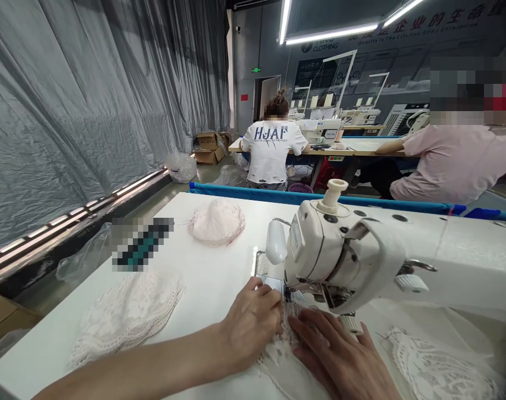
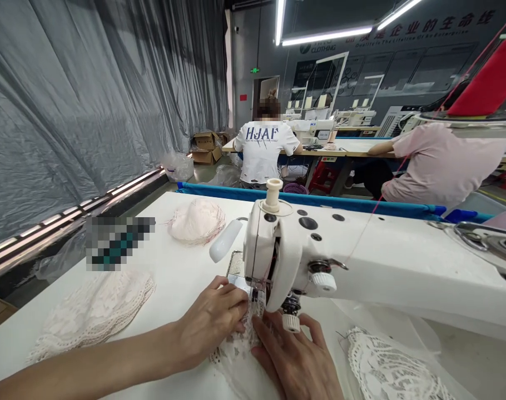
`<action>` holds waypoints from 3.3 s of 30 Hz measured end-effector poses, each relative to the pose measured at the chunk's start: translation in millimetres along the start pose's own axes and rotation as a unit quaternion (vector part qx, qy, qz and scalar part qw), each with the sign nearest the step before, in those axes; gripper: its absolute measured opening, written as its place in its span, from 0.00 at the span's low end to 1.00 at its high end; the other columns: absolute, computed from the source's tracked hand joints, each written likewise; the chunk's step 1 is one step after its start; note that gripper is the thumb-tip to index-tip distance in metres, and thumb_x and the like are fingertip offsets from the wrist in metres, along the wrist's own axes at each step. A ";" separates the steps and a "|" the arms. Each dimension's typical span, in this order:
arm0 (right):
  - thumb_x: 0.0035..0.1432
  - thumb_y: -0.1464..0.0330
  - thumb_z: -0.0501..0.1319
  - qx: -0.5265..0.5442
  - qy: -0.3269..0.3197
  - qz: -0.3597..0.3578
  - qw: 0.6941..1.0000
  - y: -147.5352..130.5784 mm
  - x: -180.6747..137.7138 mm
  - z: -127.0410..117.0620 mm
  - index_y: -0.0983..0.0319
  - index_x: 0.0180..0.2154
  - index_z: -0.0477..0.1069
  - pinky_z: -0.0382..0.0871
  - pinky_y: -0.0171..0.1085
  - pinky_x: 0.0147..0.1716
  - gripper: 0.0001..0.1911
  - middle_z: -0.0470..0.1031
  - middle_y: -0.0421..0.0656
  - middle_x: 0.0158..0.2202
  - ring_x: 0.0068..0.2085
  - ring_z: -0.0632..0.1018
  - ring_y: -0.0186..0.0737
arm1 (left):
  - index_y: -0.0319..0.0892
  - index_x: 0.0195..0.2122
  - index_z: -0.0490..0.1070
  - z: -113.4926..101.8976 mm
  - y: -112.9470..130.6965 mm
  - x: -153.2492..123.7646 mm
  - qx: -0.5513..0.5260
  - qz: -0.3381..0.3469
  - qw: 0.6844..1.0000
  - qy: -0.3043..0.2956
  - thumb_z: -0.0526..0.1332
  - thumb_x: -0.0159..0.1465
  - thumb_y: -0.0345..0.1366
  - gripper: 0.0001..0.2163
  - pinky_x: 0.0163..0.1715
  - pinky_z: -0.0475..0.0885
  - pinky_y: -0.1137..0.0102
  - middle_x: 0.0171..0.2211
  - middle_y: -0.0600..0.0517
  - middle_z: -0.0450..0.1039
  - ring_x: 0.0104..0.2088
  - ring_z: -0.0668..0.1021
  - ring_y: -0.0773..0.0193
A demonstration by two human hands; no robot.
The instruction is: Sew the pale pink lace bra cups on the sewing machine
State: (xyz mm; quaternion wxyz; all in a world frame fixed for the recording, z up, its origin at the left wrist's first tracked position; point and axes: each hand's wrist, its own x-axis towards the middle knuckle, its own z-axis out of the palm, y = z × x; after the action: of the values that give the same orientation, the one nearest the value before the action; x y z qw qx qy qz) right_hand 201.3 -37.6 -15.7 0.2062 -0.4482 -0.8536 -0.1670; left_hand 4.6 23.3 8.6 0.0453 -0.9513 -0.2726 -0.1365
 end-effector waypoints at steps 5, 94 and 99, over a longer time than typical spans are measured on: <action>0.68 0.66 0.44 -0.042 -0.018 -0.008 0.999 8.0 1.1 3.1 0.57 0.51 0.67 0.57 0.43 0.41 0.17 0.78 0.45 0.42 0.36 0.78 0.41 | 0.39 0.24 0.65 14.7 -5.7 6.5 0.006 -0.004 1.000 0.029 0.61 0.62 0.36 0.11 0.39 0.63 0.69 0.31 0.56 0.69 0.31 0.71 0.69; 0.68 0.60 0.47 0.228 -0.035 -0.051 0.972 -23.0 -4.5 -29.8 0.60 0.33 0.70 0.57 0.42 0.39 0.19 0.74 0.41 0.30 0.32 0.72 0.38 | 0.37 0.31 0.69 -35.3 27.3 -39.6 0.005 0.123 0.992 0.040 0.56 0.62 0.24 0.05 0.39 0.66 0.66 0.28 0.53 0.66 0.31 0.70 0.68; 0.59 0.43 0.40 0.233 -0.035 -0.039 0.971 -13.6 -0.2 -28.1 0.62 0.36 0.70 0.61 0.41 0.39 0.33 0.75 0.48 0.36 0.36 0.74 0.42 | 0.37 0.33 0.69 -36.0 29.9 -37.7 0.021 0.109 0.993 0.041 0.55 0.63 0.24 0.05 0.40 0.66 0.66 0.28 0.53 0.66 0.31 0.70 0.67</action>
State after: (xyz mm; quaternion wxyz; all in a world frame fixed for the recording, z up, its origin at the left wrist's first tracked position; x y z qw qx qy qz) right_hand 195.7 -58.3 7.0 0.2683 -0.3597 -0.8926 0.0437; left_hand -18.6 -26.9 32.1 0.0907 -0.9678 -0.1680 -0.1643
